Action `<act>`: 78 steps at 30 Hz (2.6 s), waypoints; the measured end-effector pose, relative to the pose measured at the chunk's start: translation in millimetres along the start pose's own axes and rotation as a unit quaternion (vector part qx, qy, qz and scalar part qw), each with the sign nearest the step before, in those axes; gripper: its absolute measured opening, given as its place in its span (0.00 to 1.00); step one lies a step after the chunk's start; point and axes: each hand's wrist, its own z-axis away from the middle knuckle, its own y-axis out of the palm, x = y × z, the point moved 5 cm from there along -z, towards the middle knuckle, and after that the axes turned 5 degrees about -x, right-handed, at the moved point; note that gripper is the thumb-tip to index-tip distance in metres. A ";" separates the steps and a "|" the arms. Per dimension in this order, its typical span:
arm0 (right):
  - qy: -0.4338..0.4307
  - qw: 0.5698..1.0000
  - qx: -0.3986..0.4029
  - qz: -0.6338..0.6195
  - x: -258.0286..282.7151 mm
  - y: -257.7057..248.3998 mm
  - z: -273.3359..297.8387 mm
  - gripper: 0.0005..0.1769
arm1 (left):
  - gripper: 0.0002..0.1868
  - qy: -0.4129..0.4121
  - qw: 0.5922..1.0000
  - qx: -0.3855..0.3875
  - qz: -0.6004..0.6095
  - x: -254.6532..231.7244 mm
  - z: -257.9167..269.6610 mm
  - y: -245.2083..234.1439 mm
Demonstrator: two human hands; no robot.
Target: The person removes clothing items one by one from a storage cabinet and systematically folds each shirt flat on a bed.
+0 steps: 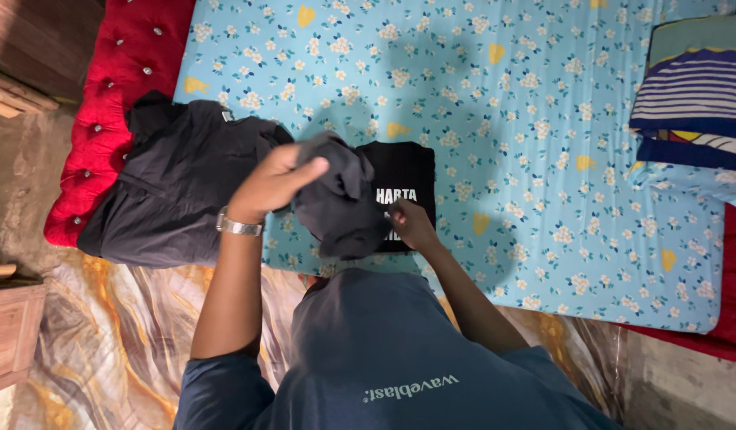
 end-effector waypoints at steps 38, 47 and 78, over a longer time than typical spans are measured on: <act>-0.028 0.875 0.058 -0.479 149.1 -7.7 -33.7 0.11 | 0.16 0.264 0.960 0.026 -0.089 -94.5 48.5 20.6; 0.009 0.889 0.124 -0.441 123.9 55.0 -66.0 0.14 | 0.11 0.366 0.924 0.028 -0.107 -105.8 56.1 64.2; 0.159 0.742 0.047 -0.650 4.1 -104.7 -62.3 0.25 | 0.09 0.222 0.941 -0.248 -0.061 -0.5 90.0 -22.1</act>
